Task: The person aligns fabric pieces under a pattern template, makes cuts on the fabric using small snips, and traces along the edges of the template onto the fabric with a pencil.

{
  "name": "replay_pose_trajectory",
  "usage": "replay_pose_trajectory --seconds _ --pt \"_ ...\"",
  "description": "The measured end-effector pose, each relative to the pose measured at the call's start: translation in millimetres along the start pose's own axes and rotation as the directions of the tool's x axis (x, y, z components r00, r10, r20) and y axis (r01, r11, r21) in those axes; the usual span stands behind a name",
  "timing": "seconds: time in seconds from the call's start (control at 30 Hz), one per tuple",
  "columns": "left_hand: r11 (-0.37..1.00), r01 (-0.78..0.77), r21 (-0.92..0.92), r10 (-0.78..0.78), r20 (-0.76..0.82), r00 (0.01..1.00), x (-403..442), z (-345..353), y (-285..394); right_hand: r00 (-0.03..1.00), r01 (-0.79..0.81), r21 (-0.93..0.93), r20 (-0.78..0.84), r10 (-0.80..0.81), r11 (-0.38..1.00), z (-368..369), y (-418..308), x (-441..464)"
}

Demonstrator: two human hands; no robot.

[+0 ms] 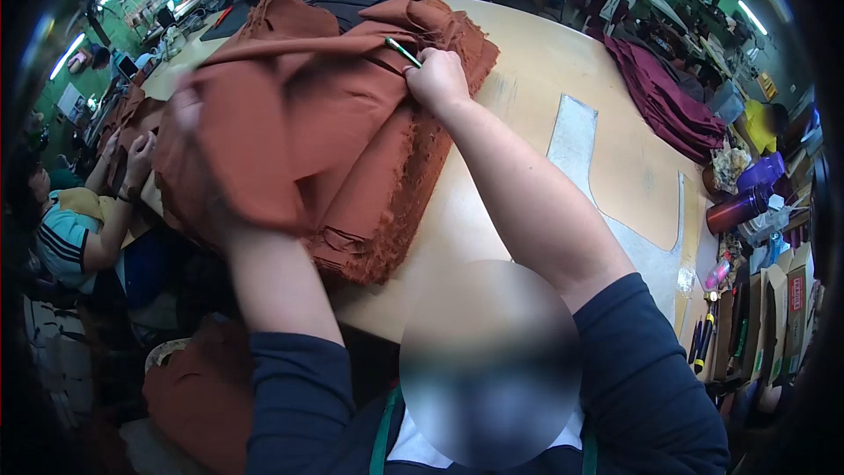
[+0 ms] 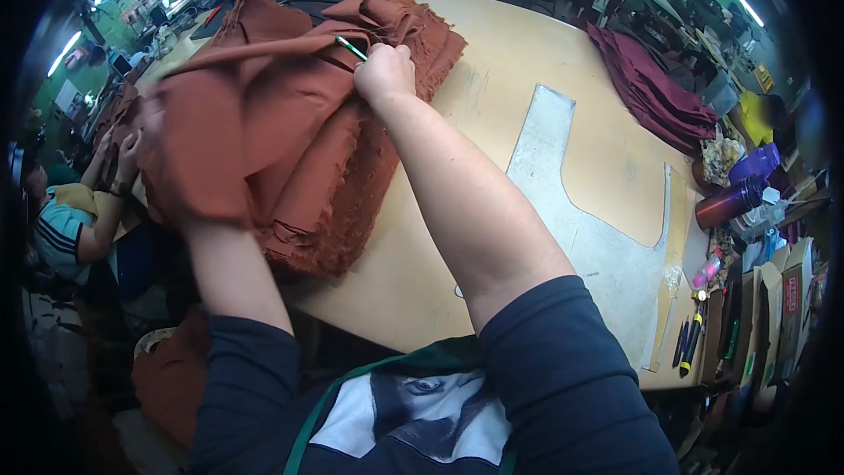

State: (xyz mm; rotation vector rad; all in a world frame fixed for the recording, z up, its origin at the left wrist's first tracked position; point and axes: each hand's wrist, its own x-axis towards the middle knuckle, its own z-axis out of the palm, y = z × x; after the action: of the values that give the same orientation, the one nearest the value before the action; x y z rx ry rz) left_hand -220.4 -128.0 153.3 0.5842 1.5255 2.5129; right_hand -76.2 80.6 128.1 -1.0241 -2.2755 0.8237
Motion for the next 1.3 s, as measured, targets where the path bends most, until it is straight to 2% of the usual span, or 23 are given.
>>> replay_pose_trajectory --seconds 0.1,0.23,0.33,0.43,0.57,0.6,0.63,0.7,0.73,0.83,0.9,0.97,1.0,1.03,1.1,1.13,1.17,1.23,1.27,1.3 --pt "0.985 -0.161 0.054 0.169 -0.191 0.967 -6.2 -86.0 47.3 0.998 0.005 -0.037 -0.067 -0.008 0.999 -0.3 -7.6 -9.7" --pt "0.897 -0.279 0.344 0.407 -0.391 0.825 -41.2 -188.7 106.2 0.995 0.022 -0.056 -0.096 -0.027 0.998 4.2 -7.3 -13.0" --pt "0.779 -0.297 0.553 0.569 -0.422 0.706 -67.4 -216.0 137.0 0.995 0.024 -0.068 -0.098 -0.031 0.997 6.8 -6.8 -11.9" --pt "0.643 -0.342 0.686 0.690 -0.324 0.647 -77.8 -202.9 146.9 0.997 0.044 -0.061 -0.059 -0.048 0.997 4.6 -3.4 -9.3" --pt "0.493 -0.541 0.682 0.767 -0.047 0.640 -84.8 -114.0 122.5 0.990 0.095 0.042 -0.111 -0.090 0.995 -17.4 16.0 -12.1" --pt "0.483 -0.616 0.622 0.757 0.056 0.651 -89.4 -70.2 104.4 0.990 0.104 0.172 -0.115 -0.085 0.980 -30.2 26.2 -13.6" --pt "0.468 -0.682 0.562 0.755 0.147 0.639 -97.7 -38.4 90.7 0.963 0.220 0.260 -0.212 -0.166 0.940 -36.6 44.0 -14.8" --pt "0.476 -0.799 0.366 0.729 0.343 0.592 -127.1 47.8 46.7 0.996 0.077 0.635 -0.019 -0.085 0.768 -92.8 53.9 -66.9" --pt "0.491 -0.835 0.251 0.722 0.419 0.550 -147.7 91.6 25.0 0.998 -0.025 0.696 0.061 -0.025 0.718 -121.0 64.2 -95.0" --pt "0.525 -0.848 -0.074 0.731 0.549 0.404 -225.8 218.1 -34.8 0.988 -0.137 0.770 0.062 0.142 0.624 -181.7 136.9 -162.5" --pt "0.520 -0.825 -0.223 0.760 0.562 0.327 -280.4 291.2 -71.1 0.944 -0.154 0.863 -0.016 0.330 0.481 -214.7 195.9 -211.4" --pt "0.493 -0.816 -0.302 0.791 0.545 0.276 -327.6 346.0 -99.4 0.835 -0.114 0.960 -0.047 0.549 0.256 -237.9 251.0 -258.9" --pt "0.485 -0.818 -0.309 0.796 0.544 0.266 -343.2 362.0 -110.0 0.789 -0.167 0.958 -0.012 0.614 0.233 -246.1 267.1 -277.1" --pt "0.496 -0.830 -0.253 0.756 0.595 0.271 -358.6 349.4 -123.7 0.739 -0.222 0.954 0.029 0.673 0.202 -249.4 277.5 -291.0" --pt "0.617 -0.766 -0.179 0.510 0.832 0.217 -359.7 314.3 -131.9 0.673 -0.397 0.867 0.052 0.738 0.301 -245.1 289.7 -304.8" --pt "0.666 -0.735 -0.127 0.359 0.918 0.167 -350.3 290.8 -132.7 0.633 -0.492 0.767 -0.010 0.774 0.412 -242.3 284.8 -306.7" --pt "0.705 -0.706 -0.059 0.192 0.975 0.111 -336.0 271.7 -132.0 0.642 -0.532 0.667 -0.085 0.762 0.522 -235.9 290.1 -308.1" --pt "0.677 -0.734 -0.048 0.251 0.953 0.170 -289.4 243.0 -104.9 0.716 -0.560 0.407 -0.199 0.669 0.721 -226.2 296.6 -302.8" --pt "0.637 -0.771 0.003 0.249 0.946 0.210 -258.0 227.1 -74.2 0.745 -0.562 0.316 -0.210 0.634 0.765 -220.8 296.1 -294.2" --pt "0.465 -0.882 0.076 0.234 0.950 0.205 -220.9 209.2 -44.3 0.772 -0.555 0.225 -0.218 0.597 0.801 -216.5 292.5 -286.4"
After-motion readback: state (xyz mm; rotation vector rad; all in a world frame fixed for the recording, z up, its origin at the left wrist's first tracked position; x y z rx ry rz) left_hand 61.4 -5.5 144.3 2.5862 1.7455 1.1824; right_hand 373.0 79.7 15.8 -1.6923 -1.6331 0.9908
